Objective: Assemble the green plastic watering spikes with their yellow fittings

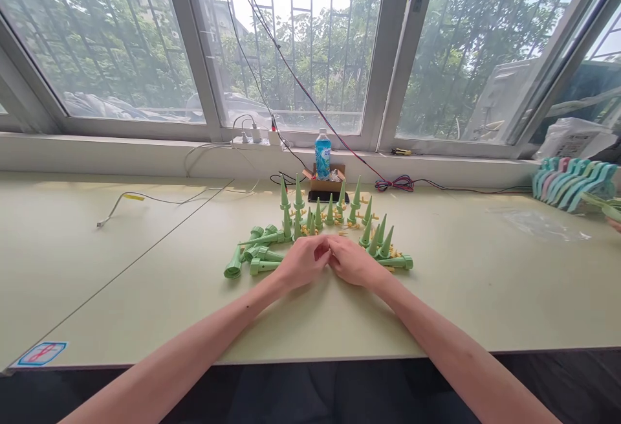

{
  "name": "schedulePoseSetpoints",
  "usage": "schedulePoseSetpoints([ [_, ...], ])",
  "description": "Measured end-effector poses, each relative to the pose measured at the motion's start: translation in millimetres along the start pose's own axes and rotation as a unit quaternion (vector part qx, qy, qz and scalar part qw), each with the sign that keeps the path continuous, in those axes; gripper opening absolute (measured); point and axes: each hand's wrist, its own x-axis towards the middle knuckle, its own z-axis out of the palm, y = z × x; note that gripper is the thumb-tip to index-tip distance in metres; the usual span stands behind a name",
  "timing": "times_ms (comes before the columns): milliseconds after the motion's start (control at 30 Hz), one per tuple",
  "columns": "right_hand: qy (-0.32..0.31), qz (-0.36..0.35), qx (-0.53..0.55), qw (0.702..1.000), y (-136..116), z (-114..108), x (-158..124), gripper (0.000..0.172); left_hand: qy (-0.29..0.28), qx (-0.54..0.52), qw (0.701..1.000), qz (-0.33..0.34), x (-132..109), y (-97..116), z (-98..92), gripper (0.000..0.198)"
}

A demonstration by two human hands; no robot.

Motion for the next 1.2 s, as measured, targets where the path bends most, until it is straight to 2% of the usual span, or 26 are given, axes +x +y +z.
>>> schedulePoseSetpoints([
  [400,0.045,-0.017,0.093,0.995,7.0,4.2,1.2,0.033,-0.005,-0.016,1.0,0.025,0.3,3.1,-1.3,0.02],
  [633,0.084,-0.033,0.101,0.991,8.1,6.5,3.5,0.035,0.034,-0.008,0.999,0.03,0.5,0.0,1.2,0.017],
  [867,0.184,-0.049,0.053,0.98,2.8,-1.4,3.8,0.034,0.162,-0.029,0.986,0.011,2.9,4.2,-2.9,0.021],
  [1000,0.262,-0.062,0.012,0.963,6.9,-2.4,5.8,0.032,0.223,-0.025,0.974,-0.007,4.1,4.6,-6.9,0.026],
  [1100,0.33,-0.103,-0.023,0.938,9.1,-7.0,5.4,0.029,0.209,-0.018,0.978,-0.004,3.5,1.7,-6.7,0.022],
  [1200,0.412,-0.11,-0.073,0.901,10.8,-15.1,3.3,0.028,0.141,0.007,0.99,0.004,1.5,-1.4,-2.4,0.012],
])
